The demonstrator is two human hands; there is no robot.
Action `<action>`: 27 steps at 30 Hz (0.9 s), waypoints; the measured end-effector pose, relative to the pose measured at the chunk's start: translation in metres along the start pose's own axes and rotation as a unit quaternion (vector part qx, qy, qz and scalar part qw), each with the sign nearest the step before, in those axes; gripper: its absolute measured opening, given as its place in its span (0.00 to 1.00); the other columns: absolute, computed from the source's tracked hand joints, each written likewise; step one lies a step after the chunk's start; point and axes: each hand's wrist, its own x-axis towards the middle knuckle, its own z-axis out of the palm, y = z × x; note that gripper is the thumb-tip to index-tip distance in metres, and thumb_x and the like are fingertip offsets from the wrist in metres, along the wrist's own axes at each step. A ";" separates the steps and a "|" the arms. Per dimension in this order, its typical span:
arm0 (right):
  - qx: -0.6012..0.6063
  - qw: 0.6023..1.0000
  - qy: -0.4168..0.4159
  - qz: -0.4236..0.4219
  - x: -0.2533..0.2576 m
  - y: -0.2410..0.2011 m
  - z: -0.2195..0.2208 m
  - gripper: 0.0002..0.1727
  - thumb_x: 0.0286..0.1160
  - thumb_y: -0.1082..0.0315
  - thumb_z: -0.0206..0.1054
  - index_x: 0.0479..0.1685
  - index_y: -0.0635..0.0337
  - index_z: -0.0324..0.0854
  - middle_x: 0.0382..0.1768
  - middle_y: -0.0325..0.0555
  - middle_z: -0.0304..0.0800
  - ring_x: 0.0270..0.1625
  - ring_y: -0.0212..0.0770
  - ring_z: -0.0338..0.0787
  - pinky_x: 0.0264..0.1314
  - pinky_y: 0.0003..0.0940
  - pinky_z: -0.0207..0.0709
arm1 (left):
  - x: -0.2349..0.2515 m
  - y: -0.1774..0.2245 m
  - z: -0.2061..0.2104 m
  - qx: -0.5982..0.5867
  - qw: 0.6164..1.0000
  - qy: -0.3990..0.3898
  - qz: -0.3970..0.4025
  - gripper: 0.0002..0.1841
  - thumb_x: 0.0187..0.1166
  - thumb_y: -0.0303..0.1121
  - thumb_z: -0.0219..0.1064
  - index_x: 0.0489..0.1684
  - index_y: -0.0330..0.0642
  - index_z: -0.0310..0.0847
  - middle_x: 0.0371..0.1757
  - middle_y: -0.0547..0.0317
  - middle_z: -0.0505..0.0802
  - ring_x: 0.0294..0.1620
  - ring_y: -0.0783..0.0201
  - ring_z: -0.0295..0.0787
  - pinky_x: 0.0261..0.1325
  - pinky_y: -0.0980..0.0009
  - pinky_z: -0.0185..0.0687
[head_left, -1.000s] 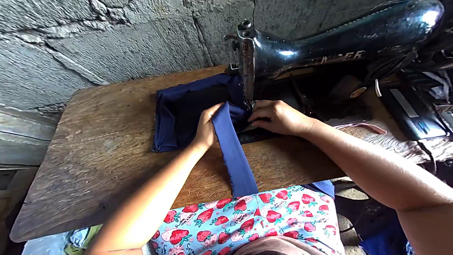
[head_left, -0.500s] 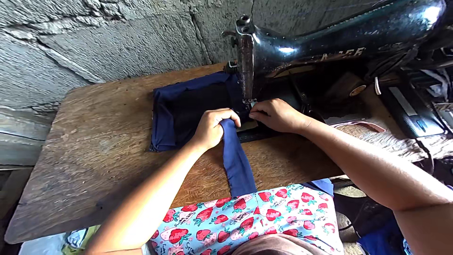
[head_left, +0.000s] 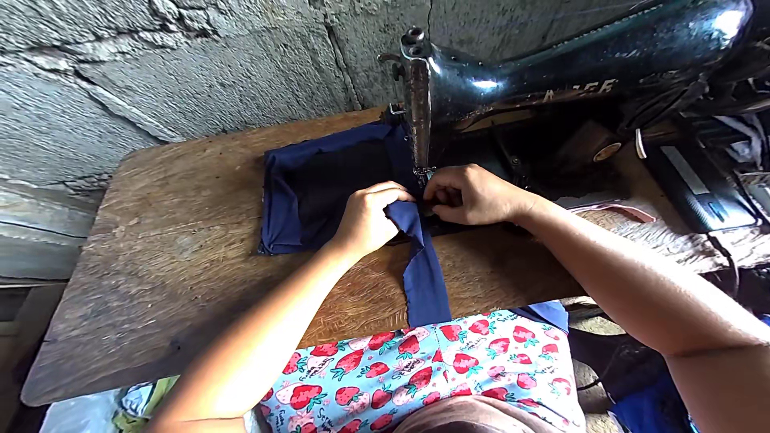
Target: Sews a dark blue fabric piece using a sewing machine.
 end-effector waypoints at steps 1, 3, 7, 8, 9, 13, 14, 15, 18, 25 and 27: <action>-0.020 0.999 0.016 -0.018 0.000 0.000 0.003 0.14 0.64 0.66 0.73 0.47 0.61 0.88 0.29 0.43 0.85 0.28 0.37 0.80 0.32 0.38 0.77 | 0.000 -0.001 0.000 -0.001 1.000 0.001 0.006 0.08 0.64 0.20 0.69 0.35 0.33 0.93 0.46 0.49 0.97 0.49 0.59 0.96 0.56 0.64 0.90; -0.077 0.995 0.053 -0.041 0.000 -0.003 0.008 0.15 0.62 0.64 0.76 0.47 0.61 0.87 0.28 0.44 0.85 0.27 0.42 0.82 0.30 0.45 0.76 | -0.001 -0.003 0.000 0.000 1.000 0.001 0.015 0.08 0.62 0.20 0.68 0.34 0.32 0.92 0.44 0.47 0.96 0.47 0.57 0.96 0.54 0.62 0.90; -0.155 0.972 0.139 -0.108 -0.001 -0.002 0.017 0.07 0.65 0.67 0.73 0.38 0.61 0.88 0.28 0.47 0.90 0.24 0.45 0.87 0.24 0.44 0.76 | -0.002 -0.002 0.000 0.008 0.999 -0.001 0.035 0.07 0.62 0.23 0.68 0.33 0.32 0.92 0.46 0.47 0.97 0.50 0.57 0.96 0.56 0.63 0.90; -0.165 0.966 0.150 -0.128 -0.001 -0.001 0.016 0.06 0.66 0.68 0.71 0.36 0.60 0.89 0.28 0.47 0.91 0.25 0.44 0.88 0.24 0.42 0.77 | -0.002 -0.003 0.000 0.012 0.999 -0.005 0.046 0.08 0.61 0.23 0.69 0.33 0.33 0.93 0.47 0.48 0.97 0.51 0.57 0.96 0.57 0.63 0.90; -0.173 0.962 0.149 -0.148 -0.002 0.000 0.015 0.06 0.68 0.69 0.69 0.35 0.60 0.90 0.28 0.46 0.92 0.26 0.43 0.90 0.25 0.41 0.79 | -0.003 -0.003 -0.001 0.020 0.998 -0.009 0.060 0.08 0.61 0.23 0.69 0.34 0.33 0.93 0.47 0.48 0.97 0.52 0.57 0.96 0.57 0.63 0.90; -0.190 0.955 0.092 -0.208 -0.006 0.007 0.008 0.09 0.71 0.69 0.64 0.32 0.60 0.91 0.26 0.45 0.92 0.28 0.43 0.92 0.26 0.42 0.80 | -0.006 0.001 -0.002 0.044 0.995 -0.015 0.092 0.17 0.65 0.25 0.67 0.52 0.33 0.91 0.50 0.48 0.98 0.52 0.56 0.97 0.59 0.61 0.89; -0.191 0.954 0.082 -0.215 -0.007 0.008 0.007 0.09 0.70 0.70 0.65 0.31 0.60 0.91 0.25 0.46 0.92 0.27 0.44 0.92 0.26 0.42 0.80 | -0.006 0.005 -0.002 0.042 0.995 -0.022 0.084 0.22 0.66 0.24 0.67 0.62 0.32 0.87 0.51 0.48 0.97 0.53 0.55 0.96 0.58 0.60 0.90; -0.194 0.953 0.076 -0.222 -0.008 0.009 0.006 0.10 0.71 0.70 0.64 0.29 0.60 0.91 0.24 0.46 0.91 0.26 0.44 0.91 0.25 0.42 0.80 | -0.006 0.008 -0.003 0.039 0.996 -0.035 0.073 0.26 0.66 0.23 0.67 0.68 0.31 0.83 0.54 0.49 0.97 0.55 0.56 0.96 0.60 0.59 0.90; -0.202 0.948 0.070 -0.237 -0.010 0.008 0.002 0.10 0.70 0.69 0.64 0.28 0.58 0.92 0.21 0.44 0.90 0.24 0.43 0.90 0.23 0.41 0.77 | -0.006 0.008 -0.003 0.016 0.996 -0.060 0.068 0.23 0.58 0.20 0.66 0.57 0.33 0.88 0.53 0.51 0.97 0.57 0.57 0.94 0.65 0.62 0.87; -0.197 0.947 0.047 -0.250 -0.013 0.009 -0.004 0.12 0.72 0.67 0.65 0.32 0.58 0.95 0.17 0.44 0.87 0.21 0.43 0.87 0.21 0.42 0.74 | -0.008 0.008 0.002 0.079 0.985 -0.017 0.155 0.11 0.68 0.24 0.62 0.40 0.36 0.91 0.42 0.48 0.97 0.52 0.53 0.96 0.65 0.61 0.86; -0.200 0.949 0.042 -0.240 -0.014 0.008 -0.005 0.12 0.71 0.65 0.64 0.31 0.56 0.95 0.16 0.43 0.87 0.20 0.43 0.87 0.20 0.43 0.73 | -0.008 0.011 0.003 0.085 0.982 -0.008 0.171 0.10 0.72 0.24 0.63 0.43 0.34 0.90 0.41 0.47 0.97 0.50 0.53 0.97 0.69 0.60 0.85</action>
